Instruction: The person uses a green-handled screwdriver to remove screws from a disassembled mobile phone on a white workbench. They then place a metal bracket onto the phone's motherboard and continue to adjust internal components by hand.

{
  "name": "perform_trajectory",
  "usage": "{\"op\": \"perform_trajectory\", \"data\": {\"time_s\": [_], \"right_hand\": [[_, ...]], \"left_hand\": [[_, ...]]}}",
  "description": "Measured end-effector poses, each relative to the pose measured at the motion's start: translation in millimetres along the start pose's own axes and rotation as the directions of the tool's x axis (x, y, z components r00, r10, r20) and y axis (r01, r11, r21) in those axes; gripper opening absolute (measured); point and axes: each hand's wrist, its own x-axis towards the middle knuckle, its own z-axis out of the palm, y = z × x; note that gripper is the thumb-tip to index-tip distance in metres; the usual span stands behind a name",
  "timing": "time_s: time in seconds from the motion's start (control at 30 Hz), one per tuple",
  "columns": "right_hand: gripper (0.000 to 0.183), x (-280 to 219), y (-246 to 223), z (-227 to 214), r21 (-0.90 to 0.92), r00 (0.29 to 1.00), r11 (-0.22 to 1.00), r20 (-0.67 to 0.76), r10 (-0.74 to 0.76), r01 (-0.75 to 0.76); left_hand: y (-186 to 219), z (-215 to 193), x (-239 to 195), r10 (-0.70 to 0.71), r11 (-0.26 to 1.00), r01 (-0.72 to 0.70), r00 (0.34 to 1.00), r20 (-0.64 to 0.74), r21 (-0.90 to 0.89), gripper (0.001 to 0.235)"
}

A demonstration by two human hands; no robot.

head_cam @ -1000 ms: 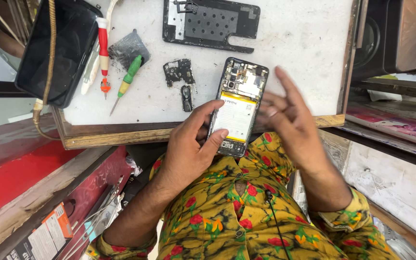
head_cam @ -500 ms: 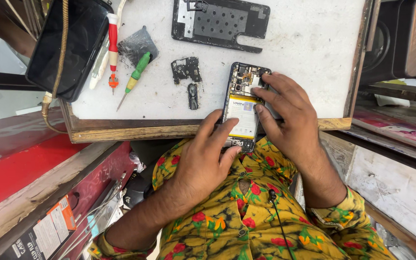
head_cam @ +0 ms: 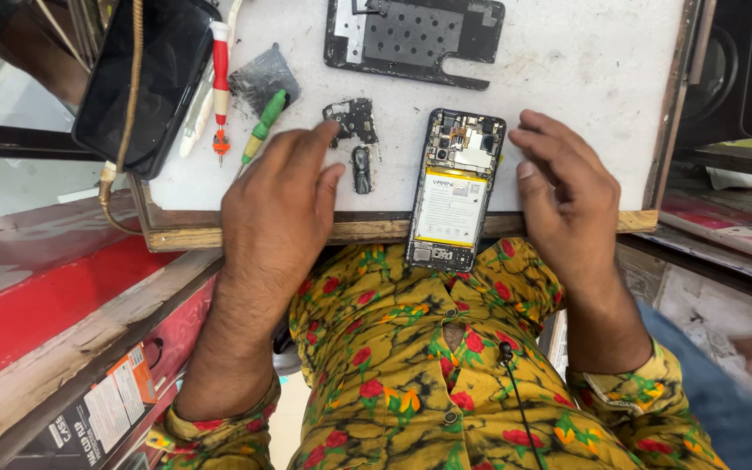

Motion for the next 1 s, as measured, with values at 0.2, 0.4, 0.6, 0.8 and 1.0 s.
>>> {"op": "perform_trajectory", "data": {"time_s": [0.2, 0.4, 0.6, 0.8, 1.0], "right_hand": [[0.025, 18.7, 3.2, -6.3, 0.035, 0.999, 0.999, 0.005, 0.036, -0.037], [0.018, 33.1, 5.1, -4.7, -0.075, 1.000, 0.997, 0.002, -0.003, 0.003], [0.008, 28.7, 15.0, 9.1, -0.124, 0.995, 0.991, -0.079, -0.054, 0.044], [0.014, 27.8, 18.5, 7.3, -0.107, 0.997, 0.993, -0.060, -0.049, 0.042], [0.013, 31.3, 14.5, 7.4, -0.124, 0.999, 0.992, -0.050, -0.009, 0.002]], "left_hand": [[13.6, 12.7, 4.7, 0.031, 0.995, -0.038, 0.996, 0.079, 0.092, 0.053], [11.5, 12.0, 6.7, 0.025, 0.998, -0.031, 0.992, 0.120, 0.055, 0.051], [6.4, 14.0, 8.7, 0.015, 0.992, 0.004, 0.990, 0.142, -0.130, 0.043], [4.9, 15.6, 15.5, 0.008, 0.956, 0.040, 0.986, 0.164, -0.290, 0.039], [-2.8, 2.2, 8.6, -0.210, 0.826, 0.288, 0.955, 0.209, -0.484, 0.029]]}}
